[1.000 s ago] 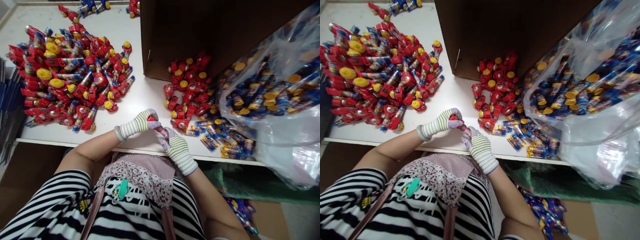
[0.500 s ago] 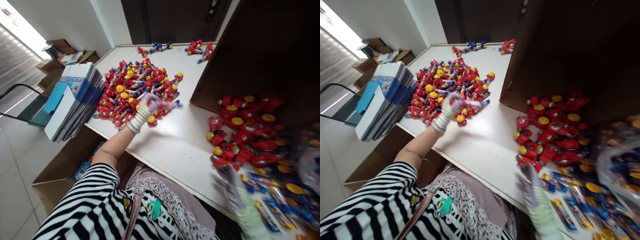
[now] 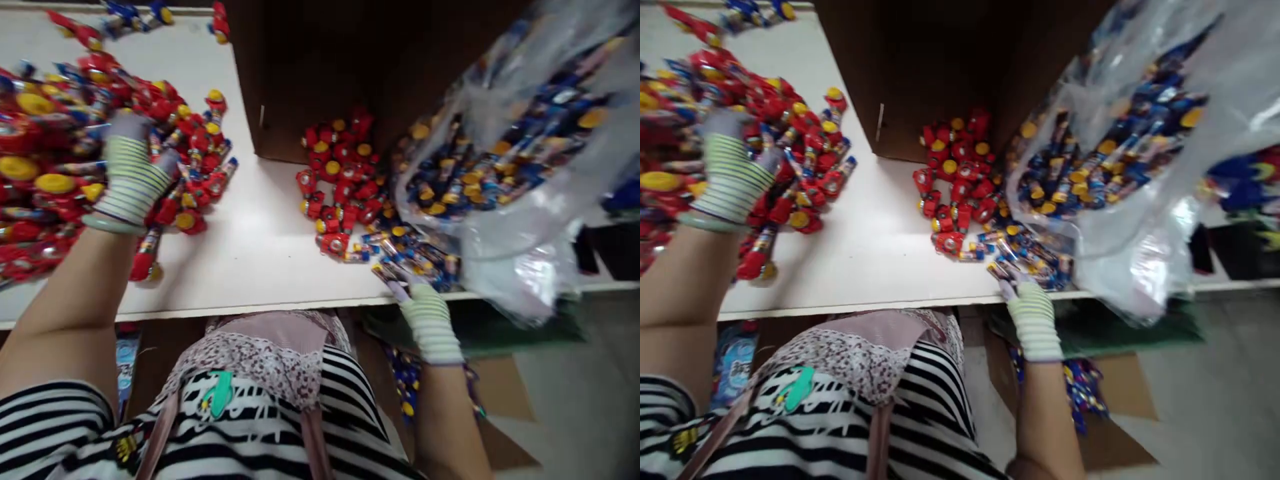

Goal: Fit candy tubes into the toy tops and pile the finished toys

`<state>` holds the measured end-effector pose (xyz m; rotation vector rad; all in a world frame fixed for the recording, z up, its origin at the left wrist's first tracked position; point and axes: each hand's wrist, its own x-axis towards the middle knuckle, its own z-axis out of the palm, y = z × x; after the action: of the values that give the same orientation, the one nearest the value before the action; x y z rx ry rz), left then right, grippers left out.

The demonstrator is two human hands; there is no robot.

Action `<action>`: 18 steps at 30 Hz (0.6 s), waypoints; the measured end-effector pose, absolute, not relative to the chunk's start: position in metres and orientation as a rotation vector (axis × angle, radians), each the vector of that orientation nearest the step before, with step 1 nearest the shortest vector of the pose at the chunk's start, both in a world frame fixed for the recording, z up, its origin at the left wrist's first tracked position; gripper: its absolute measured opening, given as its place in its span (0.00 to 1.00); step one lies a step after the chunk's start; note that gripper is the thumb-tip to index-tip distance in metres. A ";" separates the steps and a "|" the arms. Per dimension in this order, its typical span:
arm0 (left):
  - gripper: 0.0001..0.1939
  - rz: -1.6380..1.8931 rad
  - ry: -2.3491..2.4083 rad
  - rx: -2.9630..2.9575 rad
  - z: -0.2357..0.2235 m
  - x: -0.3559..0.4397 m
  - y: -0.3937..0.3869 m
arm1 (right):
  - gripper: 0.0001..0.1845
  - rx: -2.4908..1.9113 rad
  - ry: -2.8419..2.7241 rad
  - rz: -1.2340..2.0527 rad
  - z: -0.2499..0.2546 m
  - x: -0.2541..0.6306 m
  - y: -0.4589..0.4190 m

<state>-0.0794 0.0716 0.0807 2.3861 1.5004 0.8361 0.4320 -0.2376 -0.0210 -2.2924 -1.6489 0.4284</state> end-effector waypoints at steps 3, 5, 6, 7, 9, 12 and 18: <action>0.19 0.547 0.778 2.560 0.035 0.047 0.012 | 0.26 -2.498 -1.743 0.451 -0.019 0.421 -0.223; 0.18 0.338 0.388 2.661 0.013 0.120 -0.027 | 0.25 -2.592 -1.791 0.460 -0.019 0.411 -0.210; 0.20 0.278 0.346 2.724 0.005 0.149 -0.043 | 0.24 -2.614 -1.820 0.470 -0.019 0.407 -0.205; 0.22 0.219 0.365 2.791 0.000 0.173 -0.055 | 0.22 -2.617 -1.852 0.489 -0.019 0.403 -0.200; 0.22 0.125 0.496 2.894 -0.005 0.200 -0.070 | 0.20 -2.587 -1.915 0.535 -0.018 0.399 -0.196; 0.15 0.007 0.590 2.878 -0.007 0.201 -0.075 | 0.18 -2.416 -1.967 0.539 -0.021 0.397 -0.201; 0.20 0.596 0.768 1.931 -0.010 0.145 -0.063 | 0.22 -1.727 -1.536 0.827 -0.034 0.360 -0.213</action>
<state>0.1450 -0.0631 -0.0097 1.9307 0.7680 0.5959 0.3601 -0.2134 -0.0338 -1.7267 -1.5363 0.8269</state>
